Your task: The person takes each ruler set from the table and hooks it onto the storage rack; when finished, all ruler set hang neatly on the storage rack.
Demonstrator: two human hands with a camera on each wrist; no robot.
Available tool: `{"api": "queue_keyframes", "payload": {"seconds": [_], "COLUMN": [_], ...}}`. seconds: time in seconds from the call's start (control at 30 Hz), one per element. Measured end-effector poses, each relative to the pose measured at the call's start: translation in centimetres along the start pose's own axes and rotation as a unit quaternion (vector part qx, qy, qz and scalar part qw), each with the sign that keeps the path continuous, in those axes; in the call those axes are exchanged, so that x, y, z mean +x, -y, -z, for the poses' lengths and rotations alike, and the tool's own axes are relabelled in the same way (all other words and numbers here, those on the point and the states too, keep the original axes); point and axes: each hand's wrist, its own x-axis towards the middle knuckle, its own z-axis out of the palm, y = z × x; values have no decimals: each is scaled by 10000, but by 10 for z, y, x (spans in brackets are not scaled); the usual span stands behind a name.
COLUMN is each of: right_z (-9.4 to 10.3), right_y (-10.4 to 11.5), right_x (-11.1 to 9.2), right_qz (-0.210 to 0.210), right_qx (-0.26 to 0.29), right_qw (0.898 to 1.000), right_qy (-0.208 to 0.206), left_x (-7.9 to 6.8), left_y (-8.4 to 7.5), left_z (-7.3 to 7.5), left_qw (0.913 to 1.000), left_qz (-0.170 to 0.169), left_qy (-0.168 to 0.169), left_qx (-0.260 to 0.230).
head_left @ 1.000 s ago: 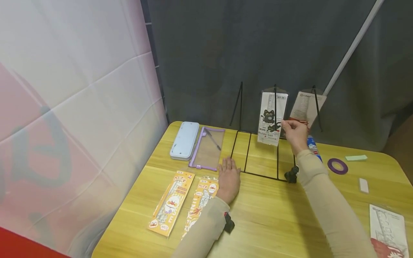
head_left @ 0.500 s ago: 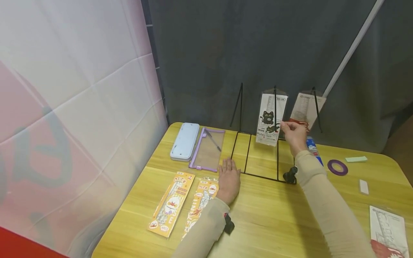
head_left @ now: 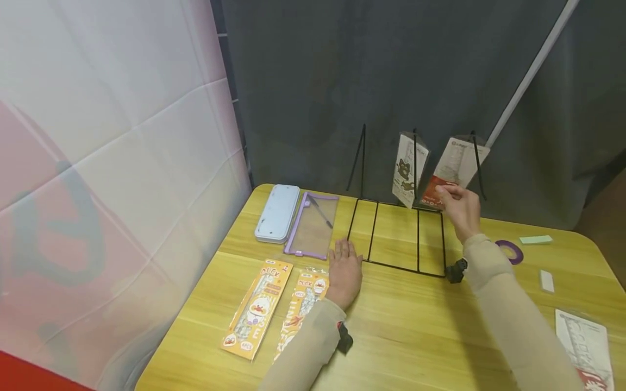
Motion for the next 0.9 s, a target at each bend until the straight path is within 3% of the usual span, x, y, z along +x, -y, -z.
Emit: {"api": "queue_keyframes", "payload": {"seconds": [0.1,0.23,0.47,0.7,0.9], "right_z": [9,19,34,71,123], "right_y": [-5,-9,-11,-23,-43], "right_x": [-3,-8,-24,-41,-60], "right_qz": [119,177,210,120,-120], "right_qx": [-63,-868,-1579,-2878,-3716], "right_qw": [9999,9959,9862,9519,9142], "right_qy": [61,174,449,1048,1613], "left_x": [1,2,1,2,2], "left_y": [1,2,2,0,0], "left_z": [1,1,1,1,1], "left_qw": [10000,9998,9999,9998,9999], "left_qz": [14,27,16,-23,-70], "left_qy": [26,142,113,164,64], "left_qx": [-32,120,100,116,144]}}
